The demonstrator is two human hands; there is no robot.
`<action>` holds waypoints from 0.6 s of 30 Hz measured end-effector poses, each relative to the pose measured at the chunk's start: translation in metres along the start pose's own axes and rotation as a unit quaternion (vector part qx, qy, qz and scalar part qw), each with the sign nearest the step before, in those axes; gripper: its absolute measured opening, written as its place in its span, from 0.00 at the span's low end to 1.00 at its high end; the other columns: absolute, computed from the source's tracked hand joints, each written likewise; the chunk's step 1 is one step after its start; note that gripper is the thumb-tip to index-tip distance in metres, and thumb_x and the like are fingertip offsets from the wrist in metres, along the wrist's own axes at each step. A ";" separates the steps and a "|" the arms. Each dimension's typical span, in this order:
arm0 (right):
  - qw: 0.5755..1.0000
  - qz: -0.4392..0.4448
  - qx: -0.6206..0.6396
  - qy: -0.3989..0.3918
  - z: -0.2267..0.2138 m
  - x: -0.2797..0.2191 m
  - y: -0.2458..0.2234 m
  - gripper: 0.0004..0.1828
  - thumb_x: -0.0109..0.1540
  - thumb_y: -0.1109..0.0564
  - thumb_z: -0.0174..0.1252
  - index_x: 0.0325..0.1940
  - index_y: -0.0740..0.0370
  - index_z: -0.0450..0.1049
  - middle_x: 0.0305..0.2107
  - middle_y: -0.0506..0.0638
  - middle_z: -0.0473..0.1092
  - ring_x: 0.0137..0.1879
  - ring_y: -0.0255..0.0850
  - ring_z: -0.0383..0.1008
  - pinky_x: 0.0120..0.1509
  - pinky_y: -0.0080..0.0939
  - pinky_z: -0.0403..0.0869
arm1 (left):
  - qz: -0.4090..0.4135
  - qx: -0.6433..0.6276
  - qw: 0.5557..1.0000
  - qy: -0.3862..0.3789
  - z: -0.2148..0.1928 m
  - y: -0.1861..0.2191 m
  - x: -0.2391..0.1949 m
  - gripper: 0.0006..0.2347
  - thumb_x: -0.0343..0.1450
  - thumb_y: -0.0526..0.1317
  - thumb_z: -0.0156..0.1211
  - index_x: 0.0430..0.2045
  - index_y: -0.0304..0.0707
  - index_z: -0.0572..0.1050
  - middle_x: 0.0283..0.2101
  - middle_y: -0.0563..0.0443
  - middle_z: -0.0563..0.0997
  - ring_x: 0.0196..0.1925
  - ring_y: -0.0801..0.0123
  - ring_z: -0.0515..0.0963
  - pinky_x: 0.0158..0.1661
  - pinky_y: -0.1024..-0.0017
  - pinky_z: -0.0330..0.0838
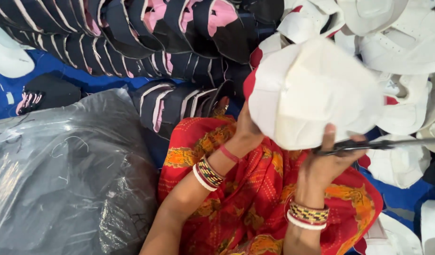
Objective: The person trims excess material and threads from white shoe uppers using a pair of scissors.
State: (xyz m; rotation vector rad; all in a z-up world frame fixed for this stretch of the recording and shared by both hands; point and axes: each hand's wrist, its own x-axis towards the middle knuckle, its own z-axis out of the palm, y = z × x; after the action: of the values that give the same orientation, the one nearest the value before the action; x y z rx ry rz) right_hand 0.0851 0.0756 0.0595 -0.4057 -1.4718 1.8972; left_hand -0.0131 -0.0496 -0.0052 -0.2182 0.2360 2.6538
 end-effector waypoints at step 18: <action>0.991 -0.052 -0.110 -0.048 -0.035 0.048 -0.085 0.28 0.69 0.61 0.67 0.63 0.54 0.55 0.41 0.44 0.59 0.40 0.33 0.59 0.41 0.31 0.61 | -0.379 0.012 0.819 -0.431 0.017 0.079 -0.007 0.36 0.73 0.55 0.63 0.69 0.28 0.58 0.78 0.40 0.59 0.81 0.49 0.61 0.77 0.44 0.59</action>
State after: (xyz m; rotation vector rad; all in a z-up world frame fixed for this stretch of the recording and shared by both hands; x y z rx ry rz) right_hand 0.1012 0.1436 0.1361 -0.3354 -1.7406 1.6999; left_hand -0.0450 -0.1186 0.0228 0.7473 -0.1112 1.7097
